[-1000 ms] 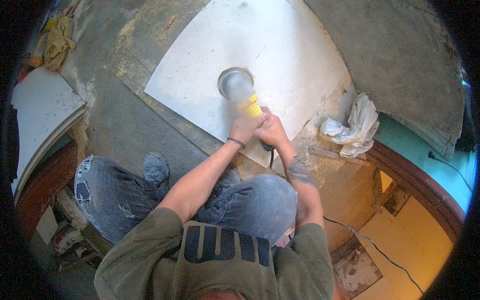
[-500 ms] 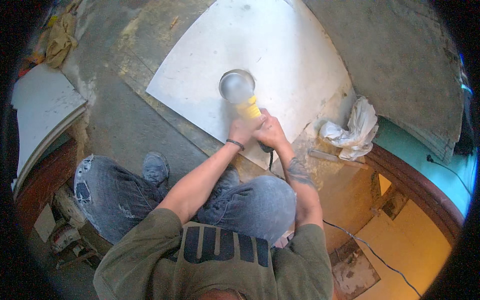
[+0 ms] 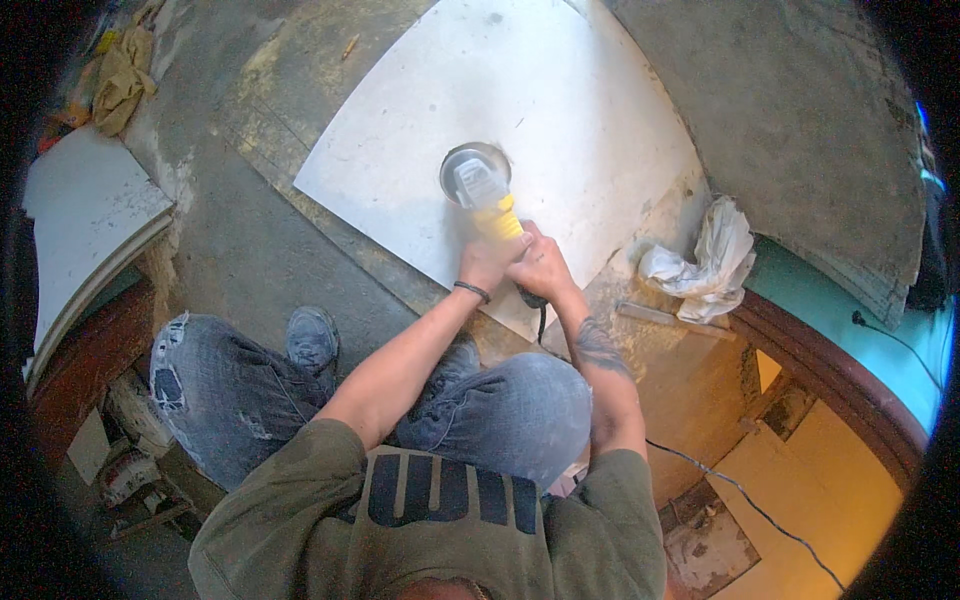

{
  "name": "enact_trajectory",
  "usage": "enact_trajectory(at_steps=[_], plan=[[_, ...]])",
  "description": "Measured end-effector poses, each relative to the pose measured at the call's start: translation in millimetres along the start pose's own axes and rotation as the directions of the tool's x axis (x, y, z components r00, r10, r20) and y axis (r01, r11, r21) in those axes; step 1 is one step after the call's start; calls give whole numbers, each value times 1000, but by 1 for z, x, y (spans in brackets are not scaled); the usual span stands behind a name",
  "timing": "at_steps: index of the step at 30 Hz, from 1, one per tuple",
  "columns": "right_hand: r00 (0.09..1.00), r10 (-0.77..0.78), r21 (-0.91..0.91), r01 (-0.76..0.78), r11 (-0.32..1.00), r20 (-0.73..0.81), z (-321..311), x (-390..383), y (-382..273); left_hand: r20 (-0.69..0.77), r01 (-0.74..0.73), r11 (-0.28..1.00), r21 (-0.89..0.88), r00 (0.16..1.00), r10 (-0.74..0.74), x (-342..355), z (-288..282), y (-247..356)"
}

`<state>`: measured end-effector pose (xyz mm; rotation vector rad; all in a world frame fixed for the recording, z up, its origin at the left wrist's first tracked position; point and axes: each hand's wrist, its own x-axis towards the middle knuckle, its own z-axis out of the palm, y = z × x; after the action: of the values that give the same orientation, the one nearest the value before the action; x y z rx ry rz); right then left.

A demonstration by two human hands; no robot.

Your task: The person picks up a white floor tile with a pre-cut center hole and uses an angle grinder to enlarge and smooth the circular opening while kneeling on the floor. Afterward, they place the modified tile onto the concrete floor to check its fit around a plumbing pipe and then apply mortar to the floor using a trowel.

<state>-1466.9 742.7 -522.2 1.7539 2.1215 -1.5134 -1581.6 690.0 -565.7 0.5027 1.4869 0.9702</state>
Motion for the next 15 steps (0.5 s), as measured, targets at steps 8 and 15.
enact_trajectory(at_steps=[8, 15], plan=[[1000, -21, -12, 21, 1000, -9, 0, 0, -1, 4, -3, 998, -68, 1000, 3, -4, -1, 8], [999, -41, 13, 41, 999, 11, -1, 2, 1, 26, 66, 997, 37, 997, -67, 0, -1, 6]])
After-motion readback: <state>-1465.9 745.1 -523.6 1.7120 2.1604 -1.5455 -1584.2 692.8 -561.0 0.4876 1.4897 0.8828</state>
